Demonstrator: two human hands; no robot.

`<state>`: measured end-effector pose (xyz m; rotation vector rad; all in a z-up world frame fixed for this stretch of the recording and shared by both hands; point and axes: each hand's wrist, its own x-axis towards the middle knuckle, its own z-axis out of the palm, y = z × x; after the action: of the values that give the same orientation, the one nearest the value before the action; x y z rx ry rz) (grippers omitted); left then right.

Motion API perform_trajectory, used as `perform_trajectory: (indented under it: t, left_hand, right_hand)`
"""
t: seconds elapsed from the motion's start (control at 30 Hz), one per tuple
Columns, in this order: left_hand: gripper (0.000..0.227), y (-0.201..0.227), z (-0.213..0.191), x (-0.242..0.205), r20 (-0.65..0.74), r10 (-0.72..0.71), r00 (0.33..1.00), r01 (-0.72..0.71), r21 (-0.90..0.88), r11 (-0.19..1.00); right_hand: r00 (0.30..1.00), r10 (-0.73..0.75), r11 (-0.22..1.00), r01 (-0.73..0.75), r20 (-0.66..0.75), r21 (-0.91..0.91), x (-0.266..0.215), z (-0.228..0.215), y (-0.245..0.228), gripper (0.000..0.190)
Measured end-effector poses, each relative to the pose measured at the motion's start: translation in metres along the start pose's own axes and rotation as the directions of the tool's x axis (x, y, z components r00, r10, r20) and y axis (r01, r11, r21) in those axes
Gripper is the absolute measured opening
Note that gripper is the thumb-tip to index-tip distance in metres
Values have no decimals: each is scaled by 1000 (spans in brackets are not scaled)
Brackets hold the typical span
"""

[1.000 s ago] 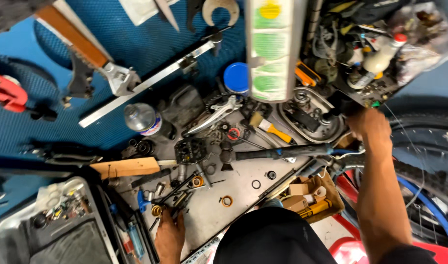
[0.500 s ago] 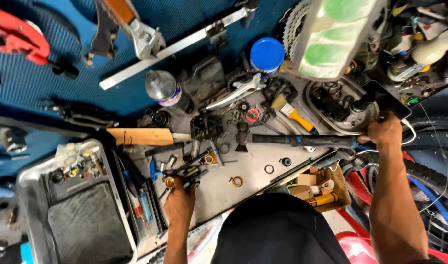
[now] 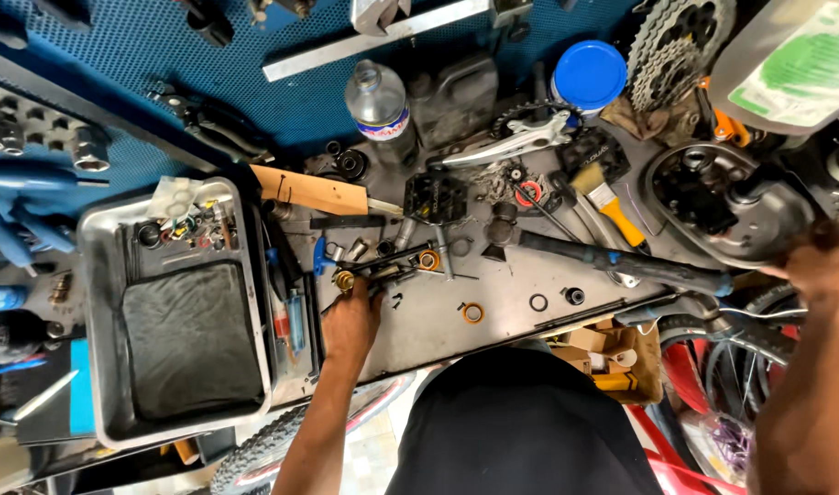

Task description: The person disassembles and services a bicycle component at a workbench, removing internal parts and cleaning them.

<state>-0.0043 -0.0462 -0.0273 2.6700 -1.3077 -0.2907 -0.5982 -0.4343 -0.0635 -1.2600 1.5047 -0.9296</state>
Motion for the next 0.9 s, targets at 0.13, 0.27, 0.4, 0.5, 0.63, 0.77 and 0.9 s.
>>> perform_trajectory:
  t: [0.13,0.27,0.4,0.5,0.63,0.77,0.9]
  left_hand:
    - [39,2,-3,4,33,-53,998,52,38,998]
    - [37,6,-10,2,37,-56,998,55,40,998]
    - [38,8,-14,-1,67,-97,993,92,77,993]
    - [39,9,-12,-2,53,-91,994,86,87,992]
    - [38,9,-12,1,51,-70,996,67,64,996]
    - [37,3,0,8,53,-35,998,31,75,997]
    - [37,-18,37,18,-17,37,999,-36,65,997]
  right_hand:
    - [983,-177,979,181,52,-90,-20,2,12,32]
    - [997,-69,997,68,-41,-34,-20,8,8,43]
    - [980,-181,934,147,-77,-326,-32,-6,-2,35]
    - [986,-105,971,73,-133,-226,-43,-14,-22,38]
    - [982,-136,985,121,-128,-119,-55,-21,-57,39]
    - [977,-211,953,198,-35,-231,-54,-27,-76,45]
    - [953,-259,943,285,158,-172,-46,1,-64,36]
